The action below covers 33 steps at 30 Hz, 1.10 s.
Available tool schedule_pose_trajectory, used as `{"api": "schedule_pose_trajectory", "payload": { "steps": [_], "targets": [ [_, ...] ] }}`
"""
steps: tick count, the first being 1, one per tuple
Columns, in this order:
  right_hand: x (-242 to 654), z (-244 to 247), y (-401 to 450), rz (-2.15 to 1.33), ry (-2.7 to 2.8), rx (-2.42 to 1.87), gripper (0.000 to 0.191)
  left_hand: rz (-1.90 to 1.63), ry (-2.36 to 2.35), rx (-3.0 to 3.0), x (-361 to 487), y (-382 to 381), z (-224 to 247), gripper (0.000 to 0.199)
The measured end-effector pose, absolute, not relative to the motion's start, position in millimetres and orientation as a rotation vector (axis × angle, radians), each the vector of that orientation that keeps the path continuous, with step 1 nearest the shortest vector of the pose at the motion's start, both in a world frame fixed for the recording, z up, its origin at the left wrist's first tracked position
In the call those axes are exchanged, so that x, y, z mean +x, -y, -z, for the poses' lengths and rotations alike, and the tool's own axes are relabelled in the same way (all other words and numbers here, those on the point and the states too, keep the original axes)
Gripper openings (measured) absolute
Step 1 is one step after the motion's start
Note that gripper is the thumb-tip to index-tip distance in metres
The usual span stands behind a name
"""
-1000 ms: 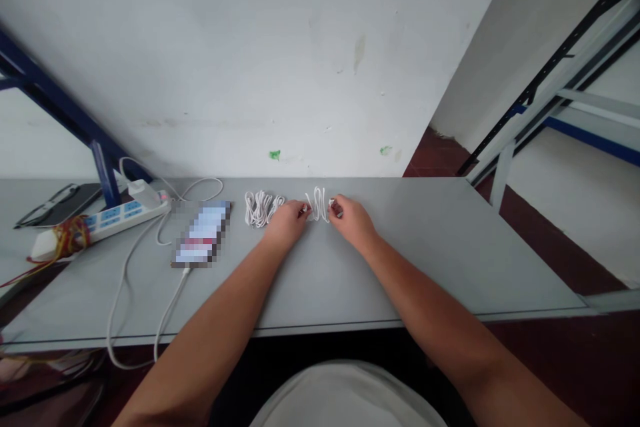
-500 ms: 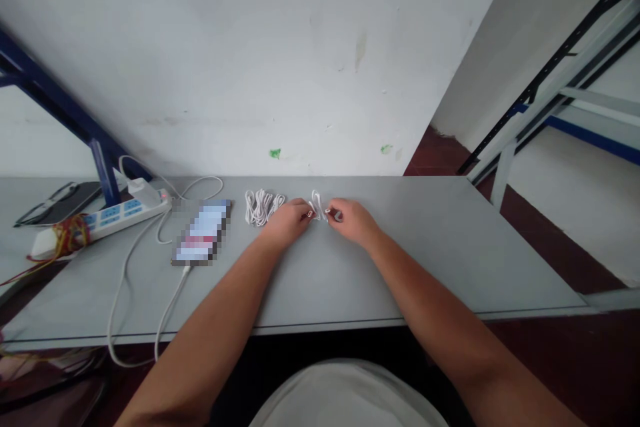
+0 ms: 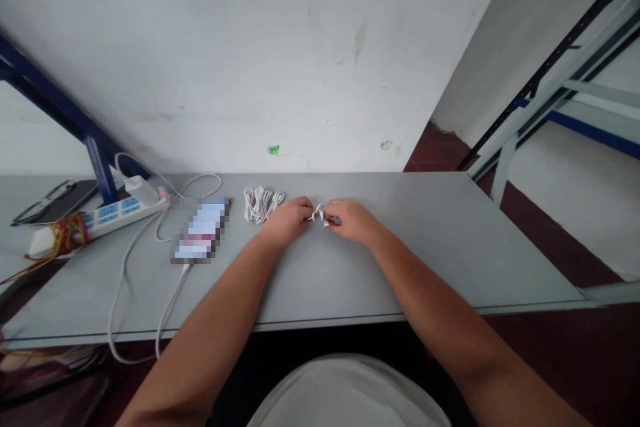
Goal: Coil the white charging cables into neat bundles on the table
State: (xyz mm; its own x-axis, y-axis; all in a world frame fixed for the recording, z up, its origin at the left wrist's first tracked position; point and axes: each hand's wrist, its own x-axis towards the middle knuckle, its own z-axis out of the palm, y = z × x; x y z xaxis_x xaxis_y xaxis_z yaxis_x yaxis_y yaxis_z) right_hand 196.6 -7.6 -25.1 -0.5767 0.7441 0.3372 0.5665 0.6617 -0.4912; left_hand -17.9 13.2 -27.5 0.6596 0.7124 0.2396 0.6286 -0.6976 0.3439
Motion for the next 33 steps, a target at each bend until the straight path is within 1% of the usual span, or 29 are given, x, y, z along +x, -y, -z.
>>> {"api": "schedule_pose_trajectory", "payload": {
  "steps": [15,20,23,28,33],
  "targets": [
    [195,28,7,-0.448,2.365,-1.015,0.01,-0.488,-1.101,2.695,-16,-13,27,0.025],
    [193,32,5,-0.514,2.213,-1.1,0.007,-0.616,-1.111,2.518,-15,-16,32,0.027],
    [190,38,2,-0.558,2.064,-1.19,0.005,-0.689,-1.18,2.376,-15,-20,38,0.025],
    [186,46,-2,-0.549,1.903,-1.263,0.008,-0.653,-1.459,2.24,-13,-23,45,0.029],
    [186,47,-4,-0.539,1.883,-1.269,0.01,-0.66,-1.464,2.247,-12,-22,45,0.03]
  ]
}}
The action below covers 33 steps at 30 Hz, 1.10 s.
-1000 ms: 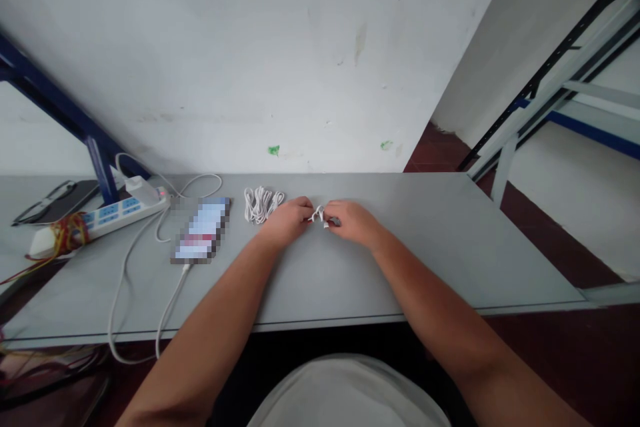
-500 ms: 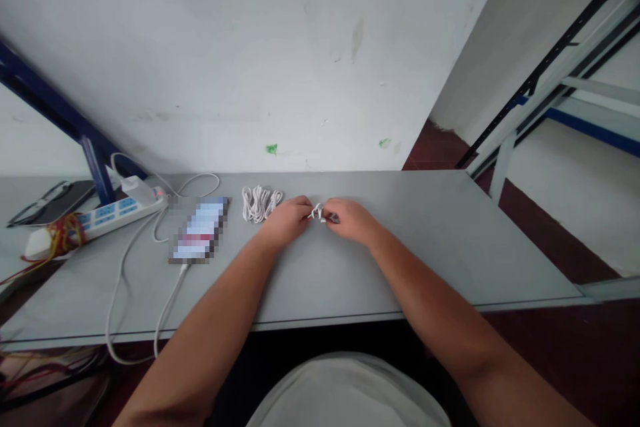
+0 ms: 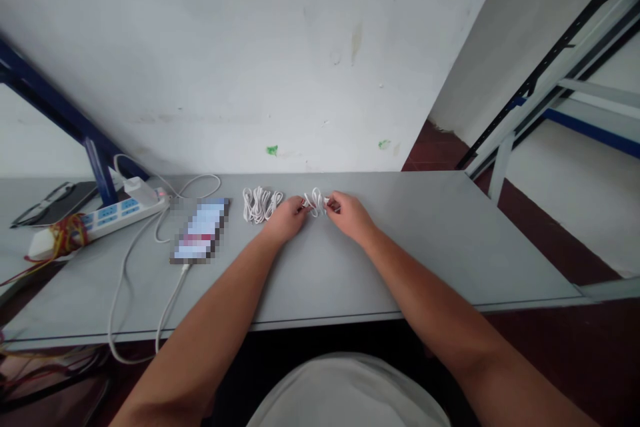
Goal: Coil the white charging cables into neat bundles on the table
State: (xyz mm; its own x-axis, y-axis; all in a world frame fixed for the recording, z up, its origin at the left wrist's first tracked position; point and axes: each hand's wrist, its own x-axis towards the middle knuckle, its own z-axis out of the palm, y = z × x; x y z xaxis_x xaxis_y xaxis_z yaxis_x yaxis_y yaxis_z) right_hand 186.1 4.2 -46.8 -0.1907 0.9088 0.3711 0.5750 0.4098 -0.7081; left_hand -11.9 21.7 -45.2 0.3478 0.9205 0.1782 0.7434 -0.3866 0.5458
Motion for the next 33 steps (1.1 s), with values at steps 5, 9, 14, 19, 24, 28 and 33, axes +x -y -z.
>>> {"api": "schedule_pose_trajectory", "payload": {
  "steps": [5,9,14,19,24,28,33],
  "targets": [
    [187.3,45.6,-4.8,-0.522,1.906,-1.276,0.007,-0.69,-1.386,2.334,-12.5,-22.4,44.9,0.031],
    [188.9,42.2,-3.7,-0.422,1.971,-1.259,0.008,-0.689,-1.337,2.406,-13.2,-22.0,44.0,0.034],
    [189.8,40.1,-2.8,-0.274,2.054,-1.256,0.011,-0.661,-1.346,2.438,-13.7,-21.0,42.7,0.032],
    [189.4,40.0,-2.6,-0.261,2.084,-1.277,0.011,-0.623,-1.401,2.482,-14.7,-19.1,39.5,0.029],
    [189.9,39.7,-2.7,-0.277,2.09,-1.277,0.01,-0.589,-1.443,2.522,-14.0,-16.7,35.9,0.031],
    [190.4,39.0,-2.7,-0.264,2.094,-1.296,0.01,-0.582,-1.448,2.523,-13.6,-16.1,35.2,0.031],
    [190.4,39.7,-2.6,-0.28,2.09,-1.307,0.01,-0.606,-1.445,2.508,-13.7,-16.2,35.4,0.032]
  ]
}}
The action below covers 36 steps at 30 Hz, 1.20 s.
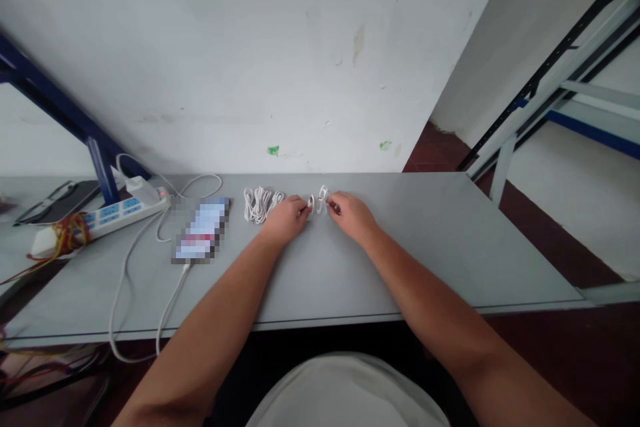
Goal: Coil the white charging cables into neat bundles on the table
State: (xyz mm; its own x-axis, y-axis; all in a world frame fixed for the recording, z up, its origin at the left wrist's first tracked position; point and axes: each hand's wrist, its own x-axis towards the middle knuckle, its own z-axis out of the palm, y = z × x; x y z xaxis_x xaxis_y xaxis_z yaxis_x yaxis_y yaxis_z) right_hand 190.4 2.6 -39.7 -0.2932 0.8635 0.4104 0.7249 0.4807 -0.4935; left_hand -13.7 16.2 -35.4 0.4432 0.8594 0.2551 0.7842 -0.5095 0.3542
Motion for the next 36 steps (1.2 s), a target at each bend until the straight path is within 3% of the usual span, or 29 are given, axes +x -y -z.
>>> {"api": "schedule_pose_trajectory", "payload": {
  "steps": [13,28,36],
  "targets": [
    [194,37,-3,-0.376,2.145,-1.204,0.012,-0.676,-1.254,2.443,-19,-24,43,0.026],
    [193,38,-1,-0.531,2.046,-1.302,0.004,-0.669,-1.349,2.269,-16,-19,39,0.024],
    [186,46,-4,-0.757,1.821,-1.396,0.022,-0.671,-1.46,2.099,-11,-16,36,0.031]
  ]
}}
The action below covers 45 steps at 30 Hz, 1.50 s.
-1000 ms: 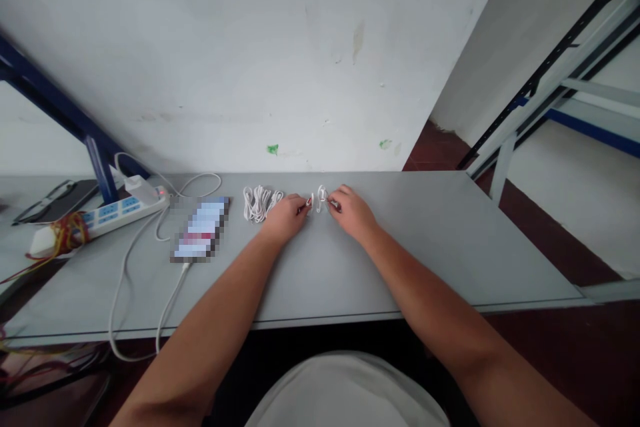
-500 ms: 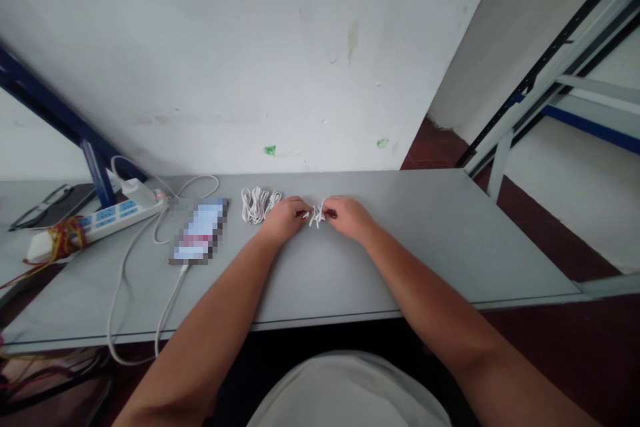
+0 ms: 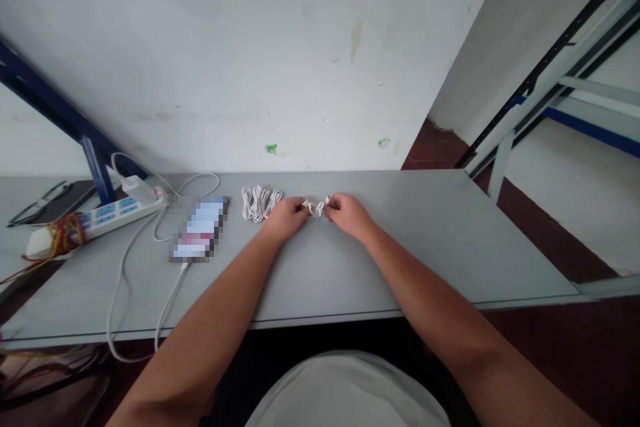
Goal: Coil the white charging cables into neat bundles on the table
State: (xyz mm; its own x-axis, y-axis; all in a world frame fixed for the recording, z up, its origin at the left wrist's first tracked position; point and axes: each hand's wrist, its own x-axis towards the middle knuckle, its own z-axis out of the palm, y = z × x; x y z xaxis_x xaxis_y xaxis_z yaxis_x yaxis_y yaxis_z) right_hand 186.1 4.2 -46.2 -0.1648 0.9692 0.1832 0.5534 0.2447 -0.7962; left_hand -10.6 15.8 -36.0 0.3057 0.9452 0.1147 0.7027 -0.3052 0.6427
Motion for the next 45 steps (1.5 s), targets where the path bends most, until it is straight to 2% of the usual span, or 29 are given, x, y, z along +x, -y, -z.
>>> {"api": "schedule_pose_trajectory", "payload": {
  "steps": [6,11,20,25,29,36,42,45],
  "targets": [
    [179,47,-3,-0.737,1.76,-1.412,0.023,-0.693,-1.428,2.118,-6,-14,37,0.029],
    [175,49,-3,-0.699,1.751,-1.409,0.022,-0.792,-1.235,2.224,-4,-14,41,0.018],
    [175,51,-4,-0.774,1.67,-1.464,0.013,-0.709,-1.012,2.292,2,-6,42,0.033],
    [173,47,-2,-1.017,1.578,-1.349,0.007,-0.742,-0.994,2.389,2,-10,41,0.026],
    [172,43,1,-1.156,1.525,-1.238,0.008,-0.81,-1.019,2.357,3,-9,40,0.032],
    [168,46,2,-1.108,1.548,-1.319,0.018,-0.814,-1.195,2.223,9,-4,41,0.031],
    [166,41,8,-0.699,1.817,-1.276,0.02,-0.907,-1.229,2.037,15,-7,50,0.035],
    [166,39,8,-0.647,1.866,-1.23,0.02,-0.941,-1.195,1.936,15,-8,55,0.035]
  ]
}}
